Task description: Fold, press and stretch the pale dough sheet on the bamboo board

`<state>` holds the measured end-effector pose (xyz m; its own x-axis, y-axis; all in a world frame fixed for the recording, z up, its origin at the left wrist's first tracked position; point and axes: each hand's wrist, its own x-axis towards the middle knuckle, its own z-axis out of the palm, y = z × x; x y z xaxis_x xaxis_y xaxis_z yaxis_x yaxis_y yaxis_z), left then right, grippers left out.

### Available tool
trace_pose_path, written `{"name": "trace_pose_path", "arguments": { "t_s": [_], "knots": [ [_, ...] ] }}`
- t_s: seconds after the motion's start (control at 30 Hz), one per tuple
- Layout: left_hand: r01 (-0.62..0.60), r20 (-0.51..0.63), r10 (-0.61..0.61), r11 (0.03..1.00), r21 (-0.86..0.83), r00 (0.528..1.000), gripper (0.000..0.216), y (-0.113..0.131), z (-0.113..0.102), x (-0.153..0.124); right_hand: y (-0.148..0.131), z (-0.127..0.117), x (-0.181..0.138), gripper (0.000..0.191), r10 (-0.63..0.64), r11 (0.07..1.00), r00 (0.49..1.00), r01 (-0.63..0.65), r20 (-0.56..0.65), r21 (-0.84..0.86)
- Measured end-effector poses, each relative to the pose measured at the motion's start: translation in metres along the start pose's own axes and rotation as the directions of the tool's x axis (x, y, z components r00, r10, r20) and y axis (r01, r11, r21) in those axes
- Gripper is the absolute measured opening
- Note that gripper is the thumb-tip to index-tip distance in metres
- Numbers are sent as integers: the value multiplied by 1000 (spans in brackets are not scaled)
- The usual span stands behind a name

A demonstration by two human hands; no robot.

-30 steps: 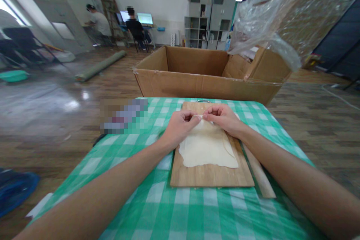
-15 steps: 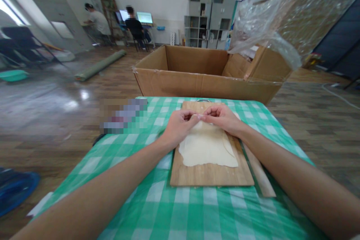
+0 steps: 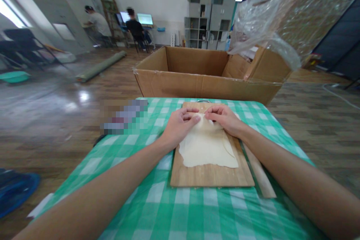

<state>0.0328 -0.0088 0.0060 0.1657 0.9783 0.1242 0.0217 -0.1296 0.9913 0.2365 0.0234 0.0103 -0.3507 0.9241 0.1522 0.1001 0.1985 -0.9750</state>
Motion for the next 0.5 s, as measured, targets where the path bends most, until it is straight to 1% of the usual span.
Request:
{"name": "trace_pose_path", "arguments": {
  "t_s": [0.13,0.23,0.3,0.43,0.5],
  "knots": [
    [10,-4,-10,999,-34,1000,52,0,0,-1,0,0,0,26,-9,999,1000,9,5,-47],
    [9,3,-9,998,-68,1000,52,-2,-1,-1,0,2,0,28,-11,999,1000,10,-25,-38],
    [-6,-10,5,998,-61,1000,50,-3,-1,1,-1,2,-1,29,-4,1000,1000,4,-23,-29],
    [-31,-32,30,999,-27,999,51,-3,-3,2,-7,4,-3,31,-21,998,998,24,54,-60],
    [-29,-38,28,1000,-2,999,54,-3,-3,2,-8,4,-4,33,-45,993,997,52,61,-105]
  ]
}}
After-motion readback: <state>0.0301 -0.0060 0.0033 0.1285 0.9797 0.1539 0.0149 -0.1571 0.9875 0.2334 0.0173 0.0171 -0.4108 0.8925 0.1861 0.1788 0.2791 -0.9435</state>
